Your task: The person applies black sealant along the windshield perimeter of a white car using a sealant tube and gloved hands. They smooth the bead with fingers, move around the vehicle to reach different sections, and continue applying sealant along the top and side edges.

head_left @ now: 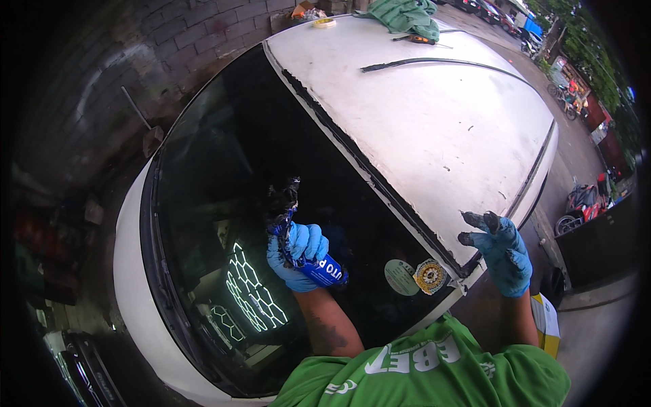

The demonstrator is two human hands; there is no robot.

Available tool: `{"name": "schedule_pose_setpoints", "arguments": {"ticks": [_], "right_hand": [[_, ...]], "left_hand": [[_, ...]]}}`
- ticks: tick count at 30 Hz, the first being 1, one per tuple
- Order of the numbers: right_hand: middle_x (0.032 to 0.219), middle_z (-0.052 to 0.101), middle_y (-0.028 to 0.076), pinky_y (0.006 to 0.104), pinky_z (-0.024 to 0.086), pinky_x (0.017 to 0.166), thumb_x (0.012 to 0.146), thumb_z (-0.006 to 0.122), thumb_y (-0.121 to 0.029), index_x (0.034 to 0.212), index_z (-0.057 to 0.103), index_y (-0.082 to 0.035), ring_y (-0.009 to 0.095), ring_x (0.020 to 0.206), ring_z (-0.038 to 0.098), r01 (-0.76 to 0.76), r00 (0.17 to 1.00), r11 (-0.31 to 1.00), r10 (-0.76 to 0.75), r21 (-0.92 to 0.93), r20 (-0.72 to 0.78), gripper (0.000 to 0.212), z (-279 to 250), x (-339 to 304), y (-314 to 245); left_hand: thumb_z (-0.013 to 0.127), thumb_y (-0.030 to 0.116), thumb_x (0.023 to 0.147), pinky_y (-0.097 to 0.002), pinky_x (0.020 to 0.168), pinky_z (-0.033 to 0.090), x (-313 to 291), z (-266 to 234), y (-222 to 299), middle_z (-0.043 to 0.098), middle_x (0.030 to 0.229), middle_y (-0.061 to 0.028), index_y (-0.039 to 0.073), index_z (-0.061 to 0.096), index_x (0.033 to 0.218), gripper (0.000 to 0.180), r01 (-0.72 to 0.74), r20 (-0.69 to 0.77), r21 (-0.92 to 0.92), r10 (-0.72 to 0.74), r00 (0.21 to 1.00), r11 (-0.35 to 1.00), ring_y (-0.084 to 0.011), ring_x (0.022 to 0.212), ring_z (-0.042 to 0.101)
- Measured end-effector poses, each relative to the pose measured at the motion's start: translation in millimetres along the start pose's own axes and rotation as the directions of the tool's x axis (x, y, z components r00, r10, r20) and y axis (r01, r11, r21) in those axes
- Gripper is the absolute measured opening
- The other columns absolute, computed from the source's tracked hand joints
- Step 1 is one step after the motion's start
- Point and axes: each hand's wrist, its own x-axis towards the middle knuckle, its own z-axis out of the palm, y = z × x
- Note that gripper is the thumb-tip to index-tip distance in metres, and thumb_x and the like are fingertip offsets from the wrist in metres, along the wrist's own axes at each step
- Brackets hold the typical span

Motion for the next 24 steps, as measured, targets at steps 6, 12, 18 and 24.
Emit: {"name": "schedule_pose_setpoints", "arguments": {"ticks": [6,12,18,24], "right_hand": [[0.139,0.043,0.030,0.0520,0.038,0.101,0.084,0.057,-0.040,0.141,0.043,-0.005,0.041,0.119,0.053,0.024,1.000,0.998,-0.024,-0.054,0.006,0.068,1.3,-3.5,-2.4],[0.140,0.041,0.032,0.0559,0.032,0.105,0.084,0.060,-0.036,0.139,0.043,-0.003,0.044,0.125,0.046,0.034,0.996,0.999,-0.032,0.022,-0.085,0.067,-16.3,-7.7,-21.4],[0.142,0.041,0.028,0.0518,0.030,0.108,0.084,0.057,-0.034,0.140,0.041,-0.001,0.042,0.124,0.050,0.147,0.966,0.982,-0.169,-0.122,-0.196,0.067,-35.5,-26.8,-53.0],[0.147,0.040,0.019,0.0446,0.025,0.113,0.081,0.058,-0.008,0.133,0.049,-0.002,0.033,0.138,0.035,-0.104,0.951,0.706,-0.136,-0.700,-0.279,0.054,-54.8,-71.3,-62.2]], "left_hand": [[0.035,0.032,0.102,-0.0287,0.055,0.036,1.4,-1.5,-1.5,0.043,0.055,0.0035,0.015,0.043,0.072,0.035,0.019,0.031,-0.015,-0.018,0.999,1.000,-0.0135,0.059,0.038],[0.036,0.033,0.102,-0.0270,0.052,0.033,3.0,1.2,-0.3,0.042,0.054,0.0043,0.015,0.044,0.071,0.037,0.067,0.065,-0.014,-0.066,0.996,0.998,-0.0107,0.057,0.037],[0.035,0.025,0.101,-0.0271,0.054,0.035,6.5,-3.8,-3.8,0.043,0.054,0.0034,0.015,0.044,0.069,0.035,0.035,0.080,0.008,-0.035,0.996,0.999,-0.0114,0.057,0.038],[0.037,0.022,0.100,-0.0272,0.055,0.034,4.4,-7.7,-3.1,0.042,0.058,0.0027,0.015,0.043,0.071,0.031,0.076,0.082,0.020,-0.078,0.994,0.997,-0.0115,0.059,0.038]]}}
